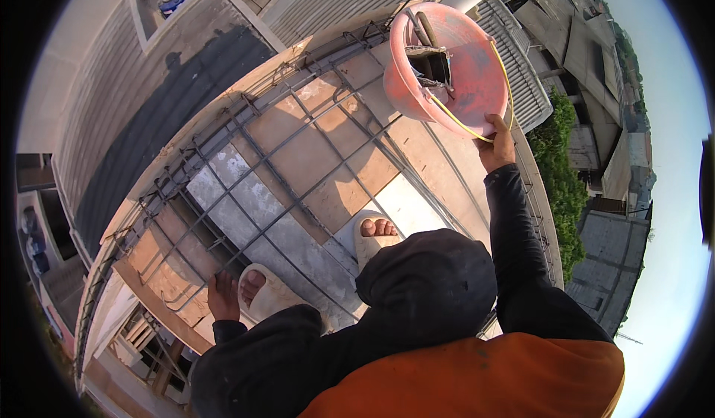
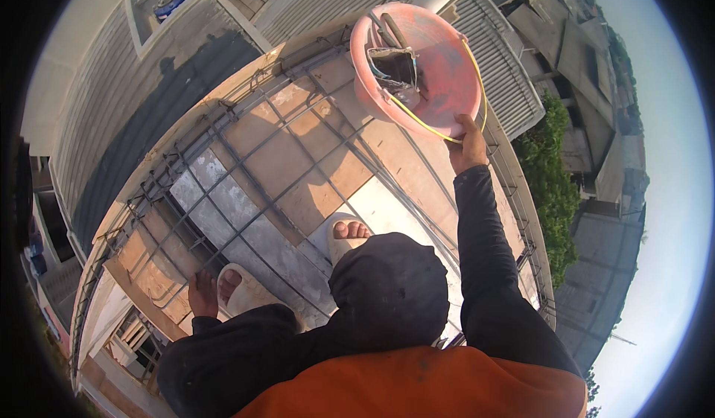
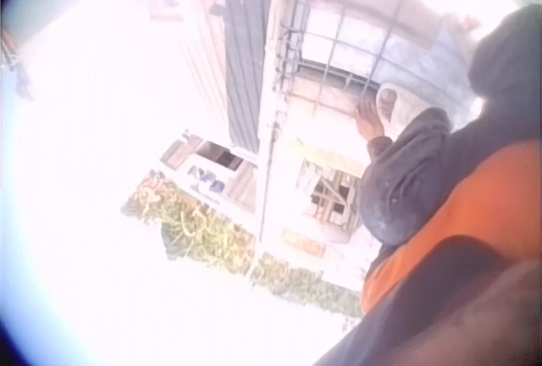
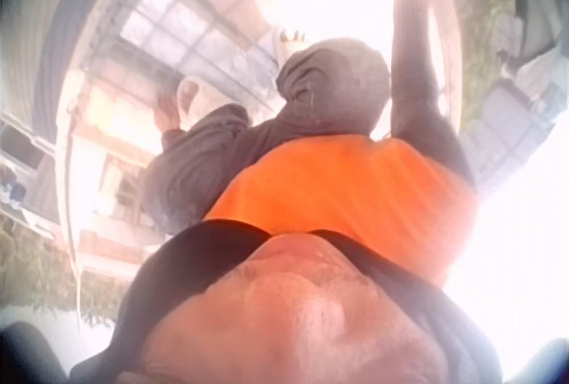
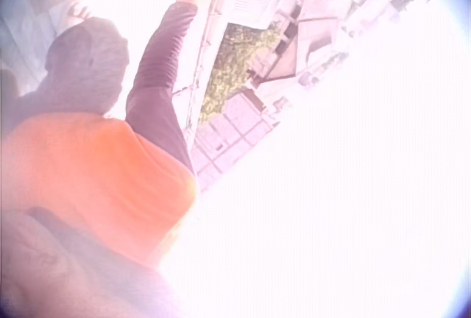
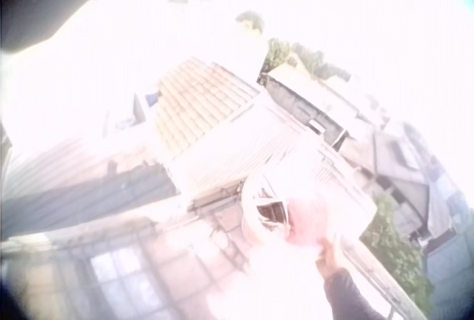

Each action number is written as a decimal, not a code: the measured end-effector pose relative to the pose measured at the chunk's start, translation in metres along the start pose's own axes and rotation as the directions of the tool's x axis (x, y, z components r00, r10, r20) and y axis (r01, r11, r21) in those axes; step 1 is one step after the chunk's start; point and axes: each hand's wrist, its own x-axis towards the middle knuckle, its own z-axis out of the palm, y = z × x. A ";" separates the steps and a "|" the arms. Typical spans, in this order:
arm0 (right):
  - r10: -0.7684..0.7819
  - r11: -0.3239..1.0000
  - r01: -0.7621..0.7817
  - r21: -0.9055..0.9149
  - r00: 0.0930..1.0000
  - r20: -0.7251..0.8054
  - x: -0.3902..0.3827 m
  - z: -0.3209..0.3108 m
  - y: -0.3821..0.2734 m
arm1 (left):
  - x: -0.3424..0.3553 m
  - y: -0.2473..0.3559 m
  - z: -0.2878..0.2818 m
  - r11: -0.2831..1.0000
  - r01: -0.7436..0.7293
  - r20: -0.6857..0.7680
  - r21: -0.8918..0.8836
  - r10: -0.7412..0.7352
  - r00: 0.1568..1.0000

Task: The person positions metal reinforcement bars on a concrete form, ties them together with wire using pliers, and cuts the excess wire.

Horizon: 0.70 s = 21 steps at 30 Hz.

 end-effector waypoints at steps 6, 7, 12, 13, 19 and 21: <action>-0.031 0.998 0.031 -0.062 1.000 -0.001 0.018 0.042 0.038 | -0.007 -0.002 0.013 0.997 -0.017 -0.047 0.079 0.021 0.999; -0.043 0.988 0.052 -0.143 0.997 0.062 0.015 0.043 0.042 | -0.008 -0.001 0.009 0.995 -0.026 -0.039 0.098 0.029 0.999; 0.085 0.882 -0.082 -0.464 0.996 -0.014 -0.037 -0.016 0.086 | -0.010 0.002 -0.002 0.990 -0.023 0.008 0.139 0.023 1.000; 0.090 0.661 -0.056 -0.748 0.996 0.005 -0.047 -0.040 0.110 | -0.004 0.002 -0.012 0.985 -0.029 0.055 0.172 0.020 0.998; 0.009 -0.157 0.192 -0.969 0.981 0.193 -0.089 -0.087 0.177 | -0.013 0.020 0.004 0.955 0.101 -0.029 0.278 -0.097 0.995; 0.073 -0.172 0.301 -0.938 0.954 0.292 -0.081 -0.088 0.171 | -0.013 0.022 0.003 0.948 0.106 -0.047 0.299 -0.097 0.994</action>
